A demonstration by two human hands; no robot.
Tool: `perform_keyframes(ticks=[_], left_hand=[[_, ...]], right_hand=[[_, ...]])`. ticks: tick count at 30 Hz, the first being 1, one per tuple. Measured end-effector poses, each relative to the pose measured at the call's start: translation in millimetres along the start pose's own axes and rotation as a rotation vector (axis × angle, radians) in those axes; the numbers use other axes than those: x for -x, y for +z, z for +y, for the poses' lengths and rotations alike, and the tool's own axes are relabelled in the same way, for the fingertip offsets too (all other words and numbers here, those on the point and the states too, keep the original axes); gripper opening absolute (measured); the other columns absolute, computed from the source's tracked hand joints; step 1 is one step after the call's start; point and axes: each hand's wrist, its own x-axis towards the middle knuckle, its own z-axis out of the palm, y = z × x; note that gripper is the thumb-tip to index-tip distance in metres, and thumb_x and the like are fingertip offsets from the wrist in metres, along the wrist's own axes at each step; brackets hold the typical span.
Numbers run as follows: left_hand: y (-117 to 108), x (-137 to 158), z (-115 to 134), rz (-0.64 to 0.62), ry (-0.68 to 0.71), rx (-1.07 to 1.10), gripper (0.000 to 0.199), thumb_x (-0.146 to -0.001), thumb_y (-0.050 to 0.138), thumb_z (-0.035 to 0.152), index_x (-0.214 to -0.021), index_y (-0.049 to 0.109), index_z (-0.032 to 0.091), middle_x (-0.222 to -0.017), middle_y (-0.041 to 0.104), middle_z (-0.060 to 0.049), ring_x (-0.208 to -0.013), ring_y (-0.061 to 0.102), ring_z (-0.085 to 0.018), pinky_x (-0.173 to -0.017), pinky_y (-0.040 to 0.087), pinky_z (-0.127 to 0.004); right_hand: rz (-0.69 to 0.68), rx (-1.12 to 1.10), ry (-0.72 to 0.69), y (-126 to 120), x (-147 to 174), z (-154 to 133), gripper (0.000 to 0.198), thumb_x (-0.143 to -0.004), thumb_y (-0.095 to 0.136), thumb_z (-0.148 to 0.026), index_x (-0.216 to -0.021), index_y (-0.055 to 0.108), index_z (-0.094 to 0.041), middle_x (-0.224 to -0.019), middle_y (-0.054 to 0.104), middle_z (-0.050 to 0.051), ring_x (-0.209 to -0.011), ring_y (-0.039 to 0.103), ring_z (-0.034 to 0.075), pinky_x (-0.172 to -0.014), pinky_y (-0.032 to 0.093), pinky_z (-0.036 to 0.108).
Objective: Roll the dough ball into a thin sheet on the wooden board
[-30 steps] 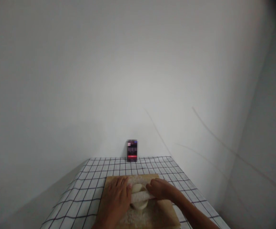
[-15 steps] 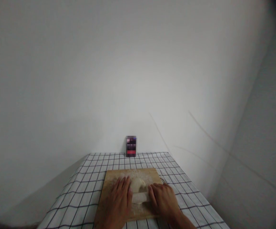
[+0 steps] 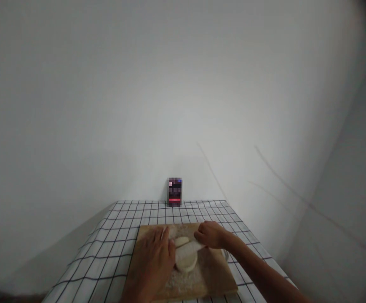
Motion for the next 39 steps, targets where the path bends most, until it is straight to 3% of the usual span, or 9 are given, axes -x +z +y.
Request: perform_keyframes(ticks=[5,9,16,20,24,29,35,37,39], left_hand=[[-7,-4,8,0.040,-0.076,0.068,0.045,-0.101,0.042,0.030,-0.141,0.057,0.018,-0.139,0.068,-0.013,-0.128,0.062,-0.031,-0.110,0.048,-0.054],[0,0,11,0.074,-0.071,0.055,0.048,-0.101,0.041,0.030,-0.144,0.055,0.015,-0.141,0.067,-0.014,-0.129,0.061,-0.035,-0.107,0.049,-0.058],[11,17,24,0.167,-0.047,0.085,0.053,-0.103,0.040,0.034,-0.152,0.046,0.018,-0.150,0.059,-0.014,-0.138,0.055,-0.036,-0.110,0.046,-0.063],[10,28,30,0.198,-0.007,0.115,0.054,-0.105,0.037,0.035,-0.157,0.041,0.019,-0.154,0.056,-0.012,-0.145,0.047,-0.033,-0.113,0.046,-0.057],[11,28,27,0.169,0.026,0.147,0.053,-0.106,0.035,0.033,-0.157,0.040,0.021,-0.155,0.054,-0.012,-0.145,0.049,-0.031,-0.112,0.049,-0.054],[9,8,15,0.018,-0.037,0.116,0.047,-0.102,0.036,0.025,-0.146,0.053,0.018,-0.142,0.065,-0.015,-0.130,0.063,-0.033,-0.104,0.053,-0.056],[-5,-8,5,-0.052,-0.040,0.064,0.043,-0.104,0.034,0.024,-0.138,0.060,0.020,-0.132,0.071,-0.014,-0.120,0.067,-0.032,-0.098,0.054,-0.055],[-6,-8,7,-0.078,-0.027,0.041,0.044,-0.105,0.032,0.023,-0.138,0.060,0.020,-0.134,0.070,-0.013,-0.119,0.067,-0.032,-0.097,0.054,-0.056],[-5,-8,11,-0.084,-0.043,0.016,0.043,-0.105,0.034,0.023,-0.139,0.060,0.020,-0.136,0.069,-0.013,-0.119,0.066,-0.033,-0.099,0.053,-0.057]], right_hand=[[0.109,0.073,0.034,24,20,1,0.047,-0.104,0.038,-0.032,-0.075,0.073,-0.018,-0.080,0.076,0.010,-0.073,0.068,0.020,-0.063,0.031,0.030],[0.213,0.055,0.069,38,35,-1,0.049,-0.109,0.032,-0.033,-0.079,0.069,-0.019,-0.082,0.075,0.008,-0.073,0.067,0.019,-0.065,0.031,0.030],[0.450,-0.061,-0.041,60,65,-6,0.040,-0.110,0.027,-0.030,-0.087,0.060,-0.022,-0.093,0.066,0.006,-0.087,0.062,0.020,-0.080,0.042,0.032],[0.523,-0.051,-0.068,72,84,-10,0.035,-0.110,0.027,-0.029,-0.095,0.058,-0.023,-0.100,0.066,0.008,-0.095,0.061,0.023,-0.086,0.043,0.036],[0.461,-0.001,-0.074,62,80,-10,0.037,-0.110,0.026,-0.033,-0.096,0.058,-0.022,-0.097,0.068,0.007,-0.089,0.064,0.021,-0.081,0.044,0.033],[0.173,0.082,0.035,27,37,-6,0.051,-0.109,0.026,-0.038,-0.091,0.071,-0.020,-0.090,0.076,0.009,-0.081,0.070,0.022,-0.071,0.041,0.030],[0.089,0.025,-0.046,4,-5,3,0.049,-0.104,0.042,-0.044,-0.077,0.075,-0.019,-0.074,0.074,0.006,-0.067,0.066,0.019,-0.063,0.038,0.028],[0.107,0.003,-0.052,6,-7,6,0.044,-0.103,0.044,-0.043,-0.084,0.076,-0.019,-0.082,0.075,0.006,-0.075,0.067,0.020,-0.067,0.041,0.028],[0.162,-0.013,-0.048,12,-3,9,0.040,-0.105,0.041,-0.039,-0.101,0.075,-0.019,-0.104,0.074,0.009,-0.097,0.067,0.023,-0.080,0.045,0.031]])
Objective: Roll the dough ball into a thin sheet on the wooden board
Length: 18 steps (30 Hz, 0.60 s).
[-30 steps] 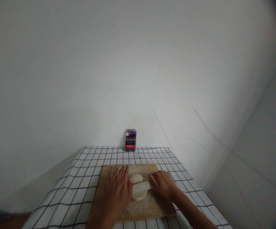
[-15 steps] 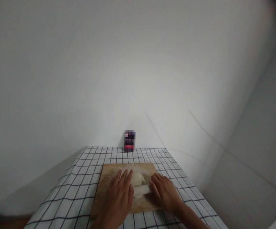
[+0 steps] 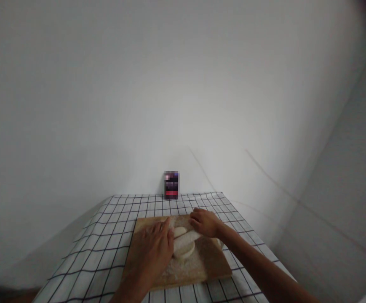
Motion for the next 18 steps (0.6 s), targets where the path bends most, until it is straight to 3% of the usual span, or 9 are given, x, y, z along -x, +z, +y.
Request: perform_keyframes(ticks=[3,5,14,18], left_hand=[[2,0,5,0.061,-0.042,0.012,0.044,-0.105,0.036,0.029,-0.143,0.056,0.017,-0.137,0.068,-0.015,-0.123,0.064,-0.034,-0.105,0.048,-0.060],[3,0,6,0.113,-0.037,0.037,0.047,-0.106,0.036,0.033,-0.147,0.052,0.016,-0.140,0.066,-0.015,-0.127,0.062,-0.035,-0.109,0.045,-0.061],[14,24,17,0.192,0.032,0.100,0.052,-0.105,0.038,0.039,-0.151,0.047,0.015,-0.149,0.060,-0.016,-0.138,0.055,-0.034,-0.114,0.043,-0.058],[13,22,13,0.095,0.014,0.189,0.049,-0.101,0.044,0.034,-0.146,0.052,0.017,-0.134,0.071,-0.014,-0.125,0.065,-0.031,-0.106,0.050,-0.050]], right_hand=[[0.121,-0.045,-0.001,12,14,3,0.037,-0.105,0.040,-0.034,-0.129,0.065,-0.021,-0.139,0.061,0.012,-0.126,0.056,0.025,-0.101,0.043,0.038],[0.182,-0.086,-0.002,20,25,3,0.038,-0.105,0.040,-0.032,-0.135,0.062,-0.023,-0.147,0.057,0.011,-0.132,0.053,0.025,-0.107,0.041,0.041],[0.321,-0.108,0.060,38,86,-21,0.037,-0.110,0.032,-0.034,-0.126,0.065,-0.026,-0.148,0.059,0.007,-0.137,0.050,0.025,-0.109,0.042,0.043],[0.345,-0.117,0.046,41,108,-32,0.028,-0.103,0.053,-0.050,-0.117,0.066,-0.028,-0.130,0.066,0.006,-0.119,0.058,0.026,-0.097,0.046,0.042]])
